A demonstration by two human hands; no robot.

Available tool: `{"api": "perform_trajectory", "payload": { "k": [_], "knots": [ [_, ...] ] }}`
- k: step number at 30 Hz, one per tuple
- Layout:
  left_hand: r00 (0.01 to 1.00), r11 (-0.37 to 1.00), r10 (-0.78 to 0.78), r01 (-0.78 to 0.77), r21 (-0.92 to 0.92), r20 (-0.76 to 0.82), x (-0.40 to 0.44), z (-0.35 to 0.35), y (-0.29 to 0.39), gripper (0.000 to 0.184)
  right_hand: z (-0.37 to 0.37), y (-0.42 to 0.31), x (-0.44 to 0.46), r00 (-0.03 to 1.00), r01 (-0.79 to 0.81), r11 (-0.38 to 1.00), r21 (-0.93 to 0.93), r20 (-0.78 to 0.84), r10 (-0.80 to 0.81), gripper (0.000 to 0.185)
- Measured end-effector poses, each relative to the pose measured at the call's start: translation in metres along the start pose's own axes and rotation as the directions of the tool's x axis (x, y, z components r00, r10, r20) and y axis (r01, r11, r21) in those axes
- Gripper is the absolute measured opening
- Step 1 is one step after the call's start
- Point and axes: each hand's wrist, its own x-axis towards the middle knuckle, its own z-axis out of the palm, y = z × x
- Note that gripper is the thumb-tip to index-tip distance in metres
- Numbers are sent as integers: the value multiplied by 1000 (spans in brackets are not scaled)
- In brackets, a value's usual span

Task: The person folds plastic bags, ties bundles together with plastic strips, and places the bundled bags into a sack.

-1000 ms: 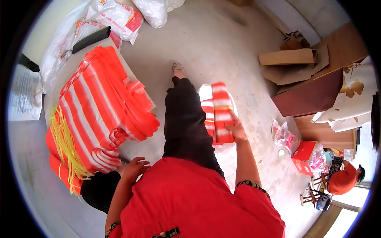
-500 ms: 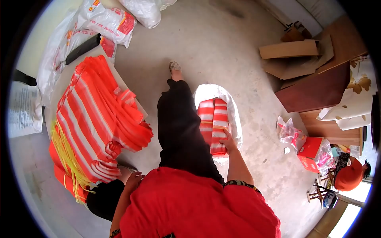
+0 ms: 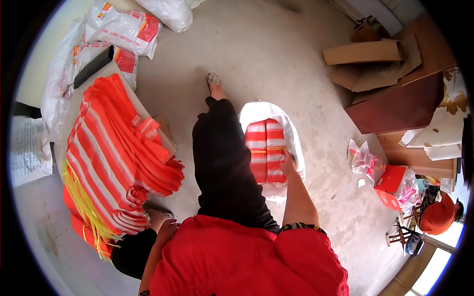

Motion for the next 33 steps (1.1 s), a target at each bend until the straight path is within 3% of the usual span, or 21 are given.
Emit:
{"api": "perform_trajectory", "payload": {
  "k": [1, 3, 5, 8, 9, 12, 16, 19, 22, 23, 26, 28, 32, 33],
  "knots": [
    [1000, 1000, -4, 4, 1, 3, 2, -1, -2, 44, 5, 10, 6, 999, -45, 998, 48, 27, 43, 81],
    [998, 985, 59, -59, 161, 4, 5, -3, -8, 43, 27, 34, 11, 999, -3, 1000, -27, -48, 1, 75],
    [996, 968, 94, -94, 232, 11, 10, -6, -15, 42, 61, 61, 7, 954, 136, 947, -291, -218, -204, 69],
    [996, 980, 90, -93, 177, 30, 25, -11, -38, 41, 40, -8, -53, 942, 260, 790, -555, -35, -334, 67],
    [996, 987, 83, -88, 136, 44, 34, -14, -50, 41, 32, -29, -66, 959, 259, 758, -598, 68, -274, 70],
    [998, 993, 67, -68, 95, 12, 30, -12, -50, 42, 44, -24, -56, 952, 288, 668, -686, 128, -279, 72],
    [994, 991, 87, -79, 111, -68, 29, -12, -65, 42, 42, -33, -35, 976, 211, 761, -613, 182, -123, 82],
    [991, 884, 119, -75, 462, -67, 45, -16, -79, 41, 47, -18, -2, 970, 192, 831, -522, 230, -79, 98],
    [988, 922, 35, 27, 385, -153, 21, -2, -50, 40, 54, -9, 18, 967, 221, 783, -581, 237, -97, 95],
    [988, 928, 72, -15, 373, -139, 22, -4, -55, 41, 51, -15, 15, 966, 184, 797, -575, 254, -40, 95],
    [978, 937, 176, -132, 323, -109, 33, -4, -71, 41, 46, -18, 10, 963, 232, 828, -511, 241, -122, 83],
    [968, 942, 226, -189, 278, -109, 34, -4, -79, 41, 43, -25, 4, 968, 200, 824, -529, 235, -84, 79],
    [958, 852, 258, -163, 497, -127, 24, -2, -52, 43, 38, -43, -27, 983, 185, 815, -550, 108, -151, 71],
    [960, 871, 246, -158, 464, -134, 19, -1, -45, 43, 43, -41, -27, 983, 184, 829, -529, 72, -172, 70]
  ]
}}
